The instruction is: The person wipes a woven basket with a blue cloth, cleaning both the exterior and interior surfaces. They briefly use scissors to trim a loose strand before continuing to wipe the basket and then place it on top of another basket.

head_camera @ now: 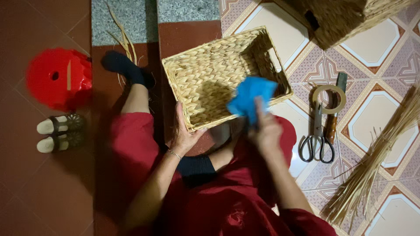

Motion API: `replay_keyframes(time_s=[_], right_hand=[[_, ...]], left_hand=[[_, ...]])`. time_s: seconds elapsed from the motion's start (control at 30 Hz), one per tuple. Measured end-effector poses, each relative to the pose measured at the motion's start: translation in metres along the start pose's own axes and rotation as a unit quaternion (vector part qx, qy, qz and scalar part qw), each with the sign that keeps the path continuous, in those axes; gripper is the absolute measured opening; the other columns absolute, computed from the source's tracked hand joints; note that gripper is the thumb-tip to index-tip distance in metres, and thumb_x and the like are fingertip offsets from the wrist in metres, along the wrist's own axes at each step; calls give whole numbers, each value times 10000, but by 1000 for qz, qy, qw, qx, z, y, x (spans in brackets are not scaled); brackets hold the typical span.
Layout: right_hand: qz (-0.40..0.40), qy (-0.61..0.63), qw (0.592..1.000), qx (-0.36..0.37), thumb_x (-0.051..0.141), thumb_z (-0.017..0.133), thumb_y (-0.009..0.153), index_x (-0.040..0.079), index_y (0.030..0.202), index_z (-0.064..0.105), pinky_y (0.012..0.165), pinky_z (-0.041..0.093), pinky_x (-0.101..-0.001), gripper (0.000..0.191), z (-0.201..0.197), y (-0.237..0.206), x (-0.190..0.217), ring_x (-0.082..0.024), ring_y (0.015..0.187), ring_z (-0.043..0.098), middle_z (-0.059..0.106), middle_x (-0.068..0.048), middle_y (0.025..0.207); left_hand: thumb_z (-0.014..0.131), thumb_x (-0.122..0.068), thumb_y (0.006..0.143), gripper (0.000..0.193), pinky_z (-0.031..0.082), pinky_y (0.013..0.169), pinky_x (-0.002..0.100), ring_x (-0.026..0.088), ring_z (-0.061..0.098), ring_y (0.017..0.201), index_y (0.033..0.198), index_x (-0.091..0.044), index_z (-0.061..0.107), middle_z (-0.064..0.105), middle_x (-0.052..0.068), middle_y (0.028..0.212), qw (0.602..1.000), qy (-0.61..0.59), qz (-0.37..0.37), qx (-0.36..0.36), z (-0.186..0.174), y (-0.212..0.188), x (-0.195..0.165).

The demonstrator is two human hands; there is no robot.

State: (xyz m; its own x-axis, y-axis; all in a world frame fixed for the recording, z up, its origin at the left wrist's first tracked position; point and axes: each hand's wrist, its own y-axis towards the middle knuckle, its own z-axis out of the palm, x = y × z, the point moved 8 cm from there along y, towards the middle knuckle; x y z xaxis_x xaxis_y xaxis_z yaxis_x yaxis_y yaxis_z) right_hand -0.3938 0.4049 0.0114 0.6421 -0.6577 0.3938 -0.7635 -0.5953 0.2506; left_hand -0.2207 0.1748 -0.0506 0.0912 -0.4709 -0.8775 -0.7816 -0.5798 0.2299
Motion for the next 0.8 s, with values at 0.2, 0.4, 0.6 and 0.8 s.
replay_keyframes(time_s=[0.2,0.4,0.6,0.8], right_hand=[[-228,117,957,135,64,815,641,283,1550,445,629,570,-466,1006,43,-59,154,-376,804,652,596,-203,945],[-119,30,988,96,63,805,558,390,1528,432,606,575,-452,1090,21,-27,48,-378,820,682,642,-237,1117],[60,-88,993,-41,152,840,798,330,1575,455,650,548,-505,886,-41,7,-65,-406,753,669,674,-231,1039],[-85,26,996,-8,117,779,699,305,1553,431,609,573,-475,941,8,-14,53,-393,768,687,660,-235,1138]], left_hand=[[900,-230,747,1250,344,1208,497,388,374,1474,1638,-77,37,267,234,1636,995,-50,-61,66,19,-8,47],[904,-274,751,1276,357,1196,515,359,386,1470,1651,-113,13,273,192,1640,968,-250,-38,6,10,-9,27],[911,-173,710,1348,418,1163,410,356,458,1442,1622,-16,-70,338,256,1622,993,-95,-76,-8,4,5,-4],[922,-219,717,1252,418,1133,419,367,473,1386,1580,2,43,407,276,1535,999,-8,-22,-39,5,7,0]])
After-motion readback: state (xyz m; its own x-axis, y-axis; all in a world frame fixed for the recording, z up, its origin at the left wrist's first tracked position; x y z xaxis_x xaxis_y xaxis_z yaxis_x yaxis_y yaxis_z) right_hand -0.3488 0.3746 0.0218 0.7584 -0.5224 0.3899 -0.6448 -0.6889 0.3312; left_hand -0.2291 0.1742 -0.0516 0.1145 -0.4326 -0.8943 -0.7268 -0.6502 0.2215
